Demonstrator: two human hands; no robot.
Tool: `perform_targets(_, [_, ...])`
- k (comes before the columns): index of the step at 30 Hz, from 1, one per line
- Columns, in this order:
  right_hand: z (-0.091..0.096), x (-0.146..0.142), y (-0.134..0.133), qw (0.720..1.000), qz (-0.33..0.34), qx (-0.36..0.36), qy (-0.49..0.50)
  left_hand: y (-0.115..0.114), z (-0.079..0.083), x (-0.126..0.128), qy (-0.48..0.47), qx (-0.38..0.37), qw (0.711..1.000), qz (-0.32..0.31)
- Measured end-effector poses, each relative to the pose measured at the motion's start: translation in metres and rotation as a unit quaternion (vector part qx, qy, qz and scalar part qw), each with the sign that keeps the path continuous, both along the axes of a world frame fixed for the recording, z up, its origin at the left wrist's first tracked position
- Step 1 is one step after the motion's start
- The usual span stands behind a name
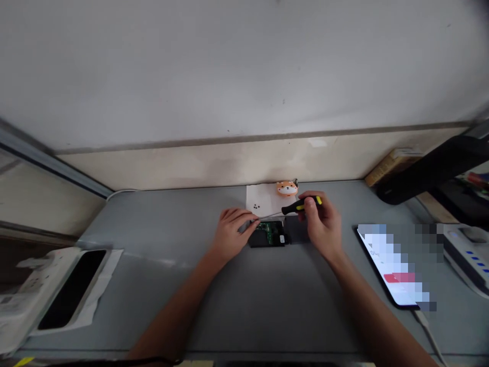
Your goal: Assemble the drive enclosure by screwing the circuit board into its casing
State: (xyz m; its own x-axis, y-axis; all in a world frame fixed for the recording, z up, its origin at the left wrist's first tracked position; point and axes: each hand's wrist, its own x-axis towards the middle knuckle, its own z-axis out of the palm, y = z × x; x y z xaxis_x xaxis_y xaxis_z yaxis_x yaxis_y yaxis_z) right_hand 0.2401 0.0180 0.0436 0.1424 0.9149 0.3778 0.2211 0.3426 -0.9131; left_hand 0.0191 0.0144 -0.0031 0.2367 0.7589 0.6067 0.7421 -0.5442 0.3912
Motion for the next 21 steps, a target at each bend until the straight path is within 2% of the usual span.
perform_targets(4, [-0.001, 0.0, 0.0, 1.0, 0.01, 0.003, 0.0, 0.0, 0.0, -0.001, -0.005, -0.013, 1.0, -0.014])
perform_targets(8, [-0.003, 0.001, 0.002, 1.0, 0.009, 0.002, -0.015, 0.0, 0.008, -0.008, 0.02, -0.084, 0.996, -0.024])
perform_targets(12, [-0.008, 0.0, 0.005, 0.999, 0.011, 0.007, -0.053, 0.0, 0.015, -0.018, 0.041, -0.093, 0.995, -0.017])
perform_targets(21, [-0.011, -0.004, 0.004, 0.995, 0.034, 0.023, -0.092, 0.001, 0.007, -0.014, 0.141, -0.107, 0.983, -0.048])
